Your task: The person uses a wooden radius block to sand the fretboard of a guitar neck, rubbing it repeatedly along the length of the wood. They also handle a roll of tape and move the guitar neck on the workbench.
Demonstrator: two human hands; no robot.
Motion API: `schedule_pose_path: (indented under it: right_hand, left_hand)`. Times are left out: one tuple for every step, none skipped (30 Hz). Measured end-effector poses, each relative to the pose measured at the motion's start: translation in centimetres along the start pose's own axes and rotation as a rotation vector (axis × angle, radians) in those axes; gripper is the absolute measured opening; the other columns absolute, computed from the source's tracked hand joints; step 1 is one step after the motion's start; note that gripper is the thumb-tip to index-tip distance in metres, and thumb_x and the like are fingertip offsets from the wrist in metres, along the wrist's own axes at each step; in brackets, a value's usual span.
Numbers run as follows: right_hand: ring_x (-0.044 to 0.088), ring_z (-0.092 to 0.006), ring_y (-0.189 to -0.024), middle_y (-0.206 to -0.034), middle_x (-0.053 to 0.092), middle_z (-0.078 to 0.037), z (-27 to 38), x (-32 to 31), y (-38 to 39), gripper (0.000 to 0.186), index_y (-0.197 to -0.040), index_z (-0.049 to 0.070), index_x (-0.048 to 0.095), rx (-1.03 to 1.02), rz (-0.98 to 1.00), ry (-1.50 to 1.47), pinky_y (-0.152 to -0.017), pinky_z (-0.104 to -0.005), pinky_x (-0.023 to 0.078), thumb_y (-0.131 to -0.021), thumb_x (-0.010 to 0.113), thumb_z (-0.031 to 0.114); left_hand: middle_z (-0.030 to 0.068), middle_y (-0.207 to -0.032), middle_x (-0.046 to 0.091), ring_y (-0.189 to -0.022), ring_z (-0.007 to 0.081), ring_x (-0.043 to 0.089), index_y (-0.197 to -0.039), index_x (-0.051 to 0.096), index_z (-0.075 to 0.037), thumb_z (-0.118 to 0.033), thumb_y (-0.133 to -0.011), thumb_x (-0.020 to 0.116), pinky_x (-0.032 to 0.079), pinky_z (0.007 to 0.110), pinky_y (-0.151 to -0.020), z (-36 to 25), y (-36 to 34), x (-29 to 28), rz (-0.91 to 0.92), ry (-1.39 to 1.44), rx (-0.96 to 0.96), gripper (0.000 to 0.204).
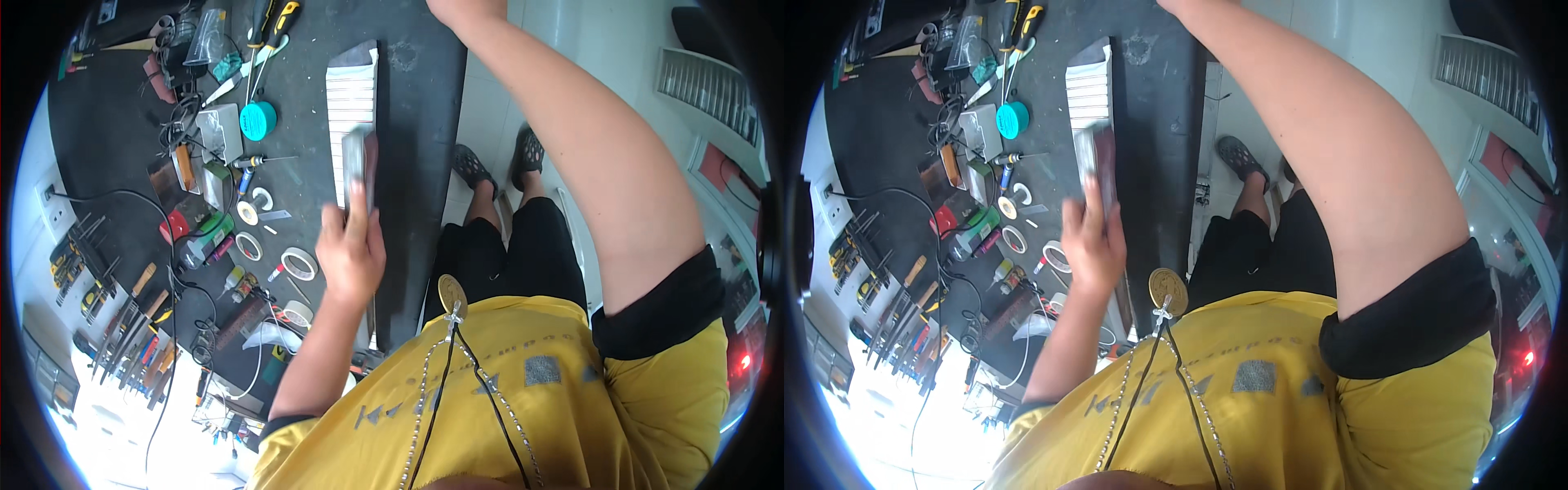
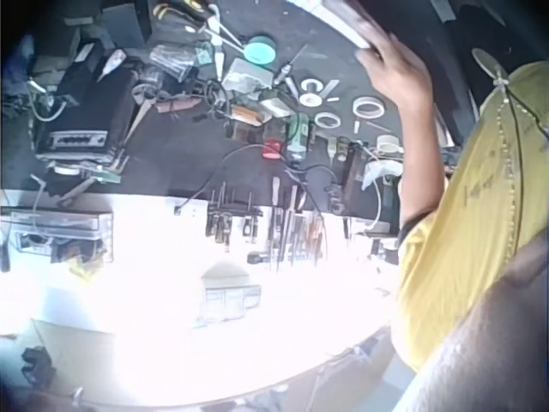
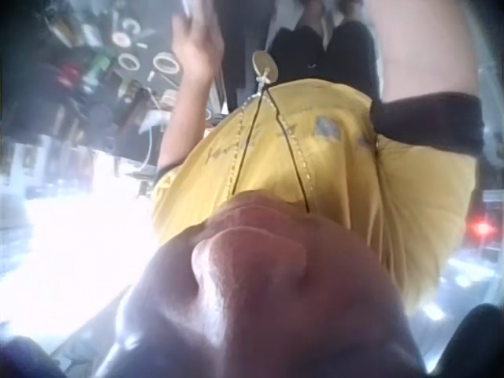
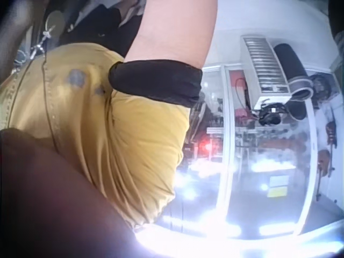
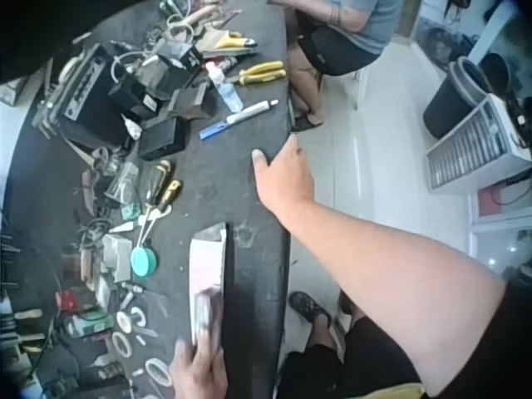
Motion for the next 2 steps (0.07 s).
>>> schedule_pose_path:
  right_hand:
    - [0.063, -0.0510, -0.123, -0.137, 0.060, -0.036, 0.11, 0.07, 0.05, 0.080, -0.154, -0.006, 0.039, 0.001, -0.022, -0.014, -0.105, -0.0539, 0.052, -0.098, 0.069, 0.043]
    - [0.062, -0.0509, -0.124, -0.138, 0.060, -0.035, 0.14, 0.39, 0.45, 0.082, -0.155, -0.005, 0.037, 0.002, -0.030, -0.027, -0.106, -0.0539, 0.051, -0.098, 0.070, 0.044]
  left_hand:
    - [0.0184, -0.091, 0.056, -0.078, 0.0364, 0.062, -0.160, 0.052, -0.013, -0.009, -0.096, 0.073, 0.054, 0.048, -0.072, 0.15, -0.11, -0.04, 0.013, -0.009, -0.005, 0.068]
    - [0.0195, -0.096, 0.058, -0.079, 0.0369, 0.063, -0.160, 0.051, -0.013, -0.010, -0.096, 0.073, 0.054, 0.049, -0.072, -0.06, -0.51, -0.33, 0.031, -0.019, -0.023, 0.067]
Point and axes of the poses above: each hand's wrist, its own y-axis away from the middle knuckle, its own x-axis out of the palm, z = x × y, the point moved 8 cm from there along -y, towards the middle knuckle
